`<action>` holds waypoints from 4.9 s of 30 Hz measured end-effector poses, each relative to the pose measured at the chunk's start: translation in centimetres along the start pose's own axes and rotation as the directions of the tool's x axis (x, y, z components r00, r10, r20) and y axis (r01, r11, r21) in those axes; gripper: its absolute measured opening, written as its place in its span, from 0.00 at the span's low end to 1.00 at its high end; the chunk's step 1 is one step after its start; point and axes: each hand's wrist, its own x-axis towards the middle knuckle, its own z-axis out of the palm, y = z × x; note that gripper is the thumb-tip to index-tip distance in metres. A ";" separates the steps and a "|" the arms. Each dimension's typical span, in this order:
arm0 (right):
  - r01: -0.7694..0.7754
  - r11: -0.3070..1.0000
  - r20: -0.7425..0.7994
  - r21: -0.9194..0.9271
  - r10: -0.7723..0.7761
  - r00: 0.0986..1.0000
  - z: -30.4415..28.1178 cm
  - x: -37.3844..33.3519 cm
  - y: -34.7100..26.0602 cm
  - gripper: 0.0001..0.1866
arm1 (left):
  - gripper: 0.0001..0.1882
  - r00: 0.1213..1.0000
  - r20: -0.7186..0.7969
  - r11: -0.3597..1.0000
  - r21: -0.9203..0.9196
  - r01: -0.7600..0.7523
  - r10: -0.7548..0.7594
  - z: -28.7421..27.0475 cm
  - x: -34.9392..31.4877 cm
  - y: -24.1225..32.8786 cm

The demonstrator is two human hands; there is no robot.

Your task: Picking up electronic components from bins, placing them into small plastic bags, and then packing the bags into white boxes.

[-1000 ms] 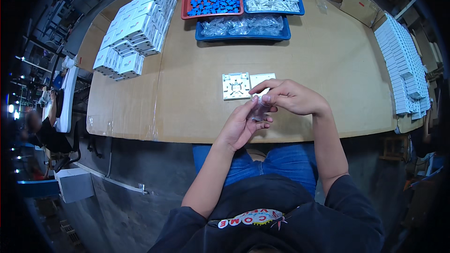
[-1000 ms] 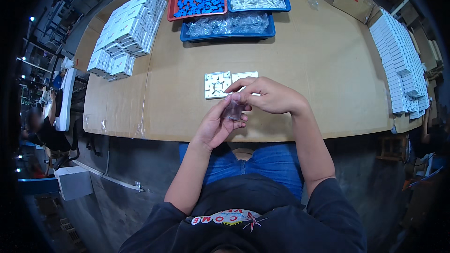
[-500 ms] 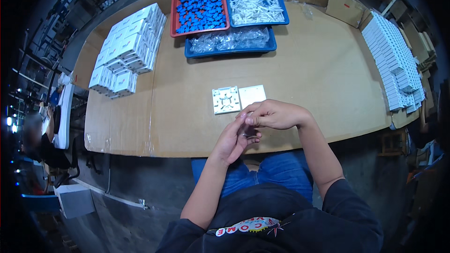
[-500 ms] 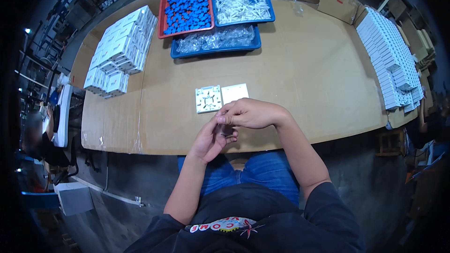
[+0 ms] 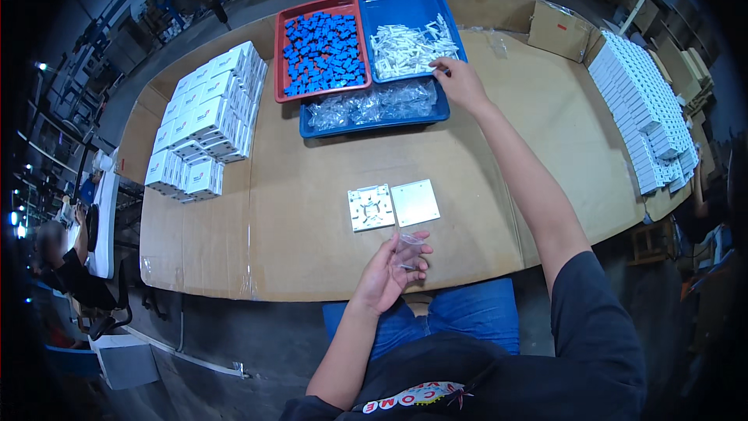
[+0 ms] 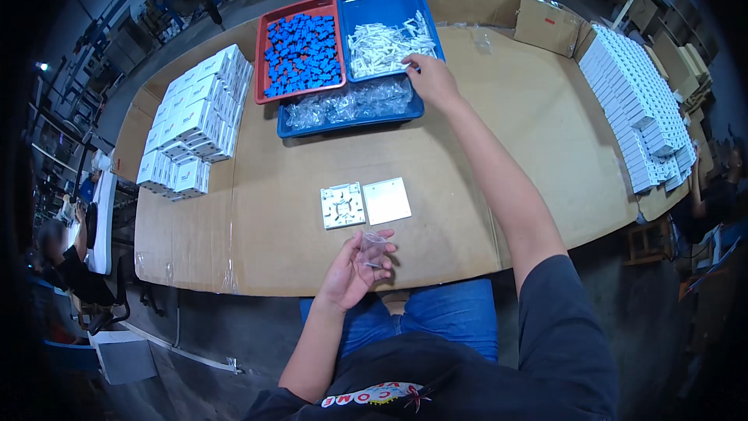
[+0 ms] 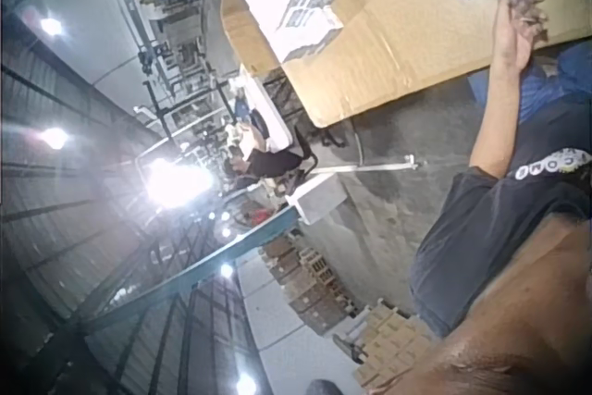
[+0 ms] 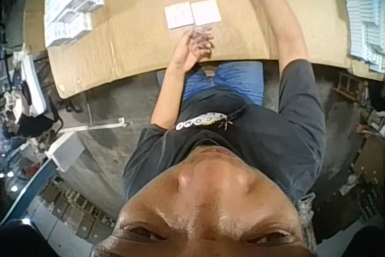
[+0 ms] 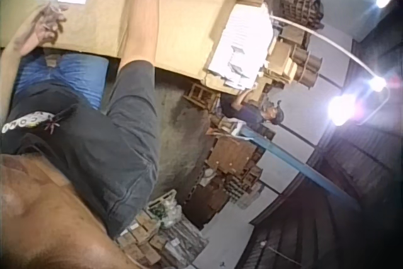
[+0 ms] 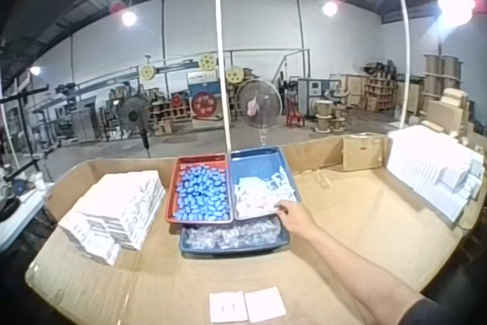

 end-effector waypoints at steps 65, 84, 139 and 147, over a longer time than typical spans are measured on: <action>-0.456 0.485 0.515 0.746 0.012 0.857 -1.4 -23.2 -10.6 0.07 | 0.31 0.995 -0.049 0.996 -0.013 -0.092 0.092 -0.1 -1.3 0.9; 0.006 0.858 0.619 0.513 -0.375 0.690 -3.1 -20.3 -12.5 0.05 | 0.26 0.993 -0.072 0.995 0.051 -0.089 0.092 -0.2 -1.1 1.0; -0.306 0.852 0.894 0.425 -0.343 0.287 -0.2 -19.5 -12.1 0.31 | 0.24 0.995 0.022 0.992 -0.076 -0.099 0.101 -0.4 -0.4 -0.4; -0.381 0.824 0.895 0.419 -0.304 0.327 -0.6 -19.0 -11.9 0.31 | 0.25 0.997 0.026 0.990 -0.119 -0.075 0.079 -0.4 -0.4 -0.5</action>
